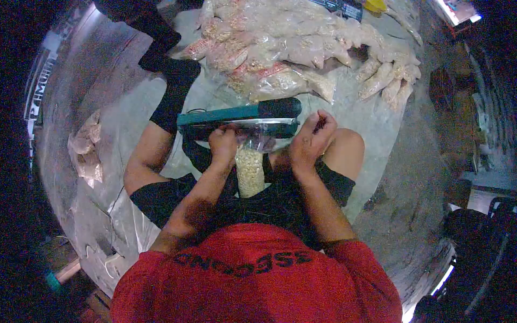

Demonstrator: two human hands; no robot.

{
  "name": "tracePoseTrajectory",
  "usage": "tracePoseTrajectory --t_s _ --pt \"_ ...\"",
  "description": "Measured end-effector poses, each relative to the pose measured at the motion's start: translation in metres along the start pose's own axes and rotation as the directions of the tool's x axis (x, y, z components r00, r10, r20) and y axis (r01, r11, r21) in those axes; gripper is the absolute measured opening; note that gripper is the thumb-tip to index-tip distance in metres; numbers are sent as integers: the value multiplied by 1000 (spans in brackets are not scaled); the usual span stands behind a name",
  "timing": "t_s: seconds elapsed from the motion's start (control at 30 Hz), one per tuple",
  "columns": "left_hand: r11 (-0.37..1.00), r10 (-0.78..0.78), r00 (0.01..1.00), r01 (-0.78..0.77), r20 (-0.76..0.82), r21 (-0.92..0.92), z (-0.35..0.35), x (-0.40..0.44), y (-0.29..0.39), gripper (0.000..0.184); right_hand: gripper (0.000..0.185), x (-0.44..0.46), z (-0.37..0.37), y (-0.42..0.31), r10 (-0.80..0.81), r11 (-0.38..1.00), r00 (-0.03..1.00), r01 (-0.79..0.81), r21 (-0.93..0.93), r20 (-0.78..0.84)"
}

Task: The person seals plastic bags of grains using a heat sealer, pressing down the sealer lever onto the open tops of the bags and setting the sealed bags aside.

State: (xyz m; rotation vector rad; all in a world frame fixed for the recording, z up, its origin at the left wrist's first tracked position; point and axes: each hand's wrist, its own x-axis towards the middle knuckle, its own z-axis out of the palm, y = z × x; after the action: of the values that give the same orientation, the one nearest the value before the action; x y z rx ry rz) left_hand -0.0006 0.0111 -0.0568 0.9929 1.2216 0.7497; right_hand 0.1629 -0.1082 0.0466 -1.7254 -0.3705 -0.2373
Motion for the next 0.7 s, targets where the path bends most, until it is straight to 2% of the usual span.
tracePoseTrajectory --t_s 0.03,0.07,0.1,0.13,0.17,0.2,0.23,0.33,0.47,0.53,0.57,0.63,0.67,0.7 --pt "997 16 1000 -15 11 -71 0 4 -7 18 24 7 -2 -21 0 1000 1000 0 -4 -1" --pt "997 15 1000 -14 14 -71 1 3 -4 18 23 12 -5 -43 -274 956 954 284 -69 123" --pt "996 -12 1000 12 5 -90 3 0 0 18 23 15 -5 -53 -512 830 819 549 -94 259" --pt "993 -38 999 37 -4 -109 4 -3 6 17 23 16 -4 -53 -513 830 818 550 -93 260" --pt "993 -38 999 37 -7 -110 3 -5 10 17 25 16 -2 -52 -571 751 726 650 -114 383" --pt "999 -26 999 26 -25 -28 3 -6 13 17 27 16 0 -50 -607 658 616 744 -116 502" --pt "998 -13 999 15 -43 53 3 -7 15 17 27 15 1 -47 -610 657 612 746 -111 503" --pt "996 -93 996 93 13 1 2 -12 23 17 26 8 2 -26 -517 700 651 695 -162 556" --pt "992 -127 991 127 35 -12 4 -16 25 19 25 0 2 3 -395 747 689 625 -224 608" --pt "949 -182 983 183 29 -255 7 -24 30 22 24 0 6 7 -352 753 690 610 -247 632" --pt "949 -190 981 191 27 -252 0 -30 32 22 24 0 6 8 -337 744 683 615 -261 648" --pt "982 -175 982 179 69 -63 -14 -47 37 27 24 3 9 10 -321 730 673 624 -278 666" --pt "979 -187 980 192 71 -66 -24 -62 29 27 23 3 8 12 -320 716 662 637 -284 678" --pt "973 -178 972 198 152 -123 -35 -77 20 30 23 4 8 13 -324 701 649 654 -286 689"
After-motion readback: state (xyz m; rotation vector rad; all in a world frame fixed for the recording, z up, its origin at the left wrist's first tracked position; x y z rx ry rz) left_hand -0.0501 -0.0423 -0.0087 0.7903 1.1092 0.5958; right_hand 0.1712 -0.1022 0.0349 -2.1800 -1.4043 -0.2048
